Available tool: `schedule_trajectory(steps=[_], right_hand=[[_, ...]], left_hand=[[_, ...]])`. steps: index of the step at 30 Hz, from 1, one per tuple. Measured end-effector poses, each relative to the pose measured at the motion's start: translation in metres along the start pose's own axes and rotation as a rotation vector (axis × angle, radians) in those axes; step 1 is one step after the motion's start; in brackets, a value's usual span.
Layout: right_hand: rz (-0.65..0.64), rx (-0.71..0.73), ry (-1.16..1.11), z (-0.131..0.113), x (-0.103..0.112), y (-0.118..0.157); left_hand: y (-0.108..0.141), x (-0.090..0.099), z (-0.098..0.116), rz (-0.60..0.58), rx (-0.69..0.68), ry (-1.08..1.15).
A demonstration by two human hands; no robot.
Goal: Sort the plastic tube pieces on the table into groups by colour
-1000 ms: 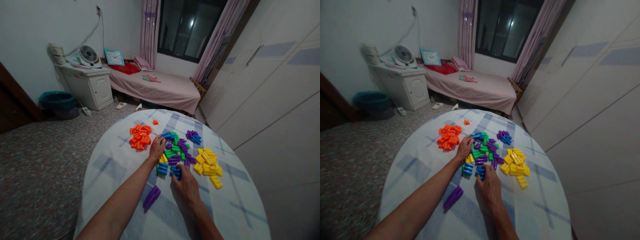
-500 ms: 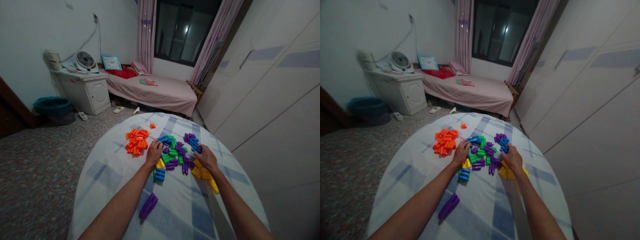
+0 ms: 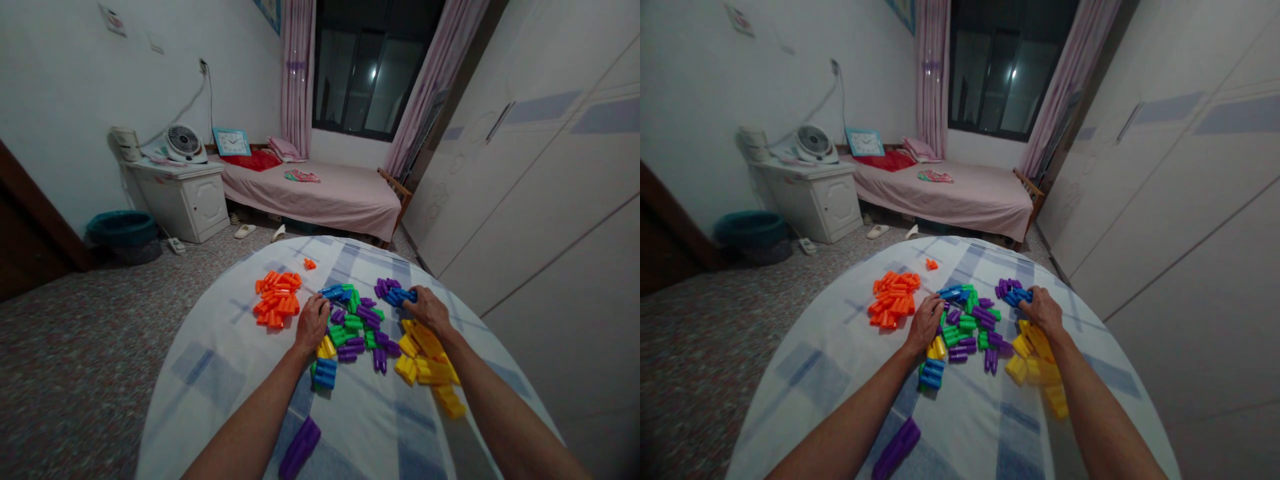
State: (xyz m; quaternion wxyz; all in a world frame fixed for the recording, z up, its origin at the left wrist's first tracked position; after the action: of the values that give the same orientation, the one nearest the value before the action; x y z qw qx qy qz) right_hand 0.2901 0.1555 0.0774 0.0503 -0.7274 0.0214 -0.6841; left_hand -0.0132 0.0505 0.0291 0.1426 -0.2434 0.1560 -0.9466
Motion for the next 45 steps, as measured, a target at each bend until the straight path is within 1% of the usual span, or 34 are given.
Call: schedule_trajectory(steps=[3,5,8,14,16,18,23,27,30,32,34,37,39,41,43,45], right_hand=[[-0.009,-0.018,0.035,0.009,0.003,-0.005],[-0.013,-0.035,0.068,0.019,0.005,-0.007],[-0.025,-0.077,0.12,0.047,0.004,-0.008],[-0.035,-0.19,0.104,0.116,-0.01,-0.003],[-0.023,-0.197,0.087,0.129,-0.014,-0.002],[-0.015,-0.181,0.076,0.133,-0.019,-0.002],[-0.006,-0.112,0.052,0.122,-0.027,-0.01],[-0.026,-0.1,0.032,0.115,-0.034,-0.017],[-0.006,-0.089,0.066,0.106,-0.034,-0.022],[0.015,-0.042,0.084,0.091,-0.032,-0.025],[0.007,0.057,0.066,0.066,-0.032,-0.029],[-0.047,0.211,0.041,0.026,-0.037,-0.035],[-0.095,0.249,0.034,0.007,-0.045,-0.039],[-0.142,0.242,0.017,-0.004,-0.054,-0.043],[-0.177,0.221,-0.022,-0.009,-0.062,-0.046],[-0.185,0.208,-0.07,-0.011,-0.066,-0.048]], left_hand=[[0.001,0.0,0.0,-0.004,-0.002,0.001],[0.001,0.0,0.0,-0.008,0.0,0.002],[0.001,0.0,0.0,-0.015,0.016,0.003],[0.001,-0.001,-0.001,-0.029,0.027,0.003],[0.001,-0.001,-0.001,-0.038,0.026,0.0],[0.002,-0.002,-0.001,-0.043,0.024,-0.003],[0.001,-0.002,0.0,-0.046,0.022,-0.006],[0.001,-0.001,0.0,-0.043,0.035,-0.005],[0.002,0.0,0.001,-0.041,0.035,0.0],[0.002,0.0,0.001,-0.039,0.035,0.002],[0.002,-0.001,0.001,-0.041,0.041,0.003],[0.002,-0.002,0.0,-0.051,0.05,0.003],[0.001,-0.002,0.0,-0.055,0.054,0.001],[0.001,-0.002,0.0,-0.058,0.056,0.0],[0.001,-0.003,0.0,-0.061,0.057,-0.002],[0.002,-0.003,0.0,-0.063,0.057,-0.005]])
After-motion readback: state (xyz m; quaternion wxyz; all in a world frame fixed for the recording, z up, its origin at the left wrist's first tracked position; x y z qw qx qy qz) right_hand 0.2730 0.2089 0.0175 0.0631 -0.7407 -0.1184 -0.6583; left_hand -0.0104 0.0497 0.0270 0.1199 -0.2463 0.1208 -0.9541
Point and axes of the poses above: each hand's wrist, its own y-axis away from the middle knuckle, its own x-axis out of the back of the hand, z = x × y, the point moved 9 cm from there along -y, towards the middle knuckle, and after that the axes turned 5 degrees about -z, right-handed, at the moved point
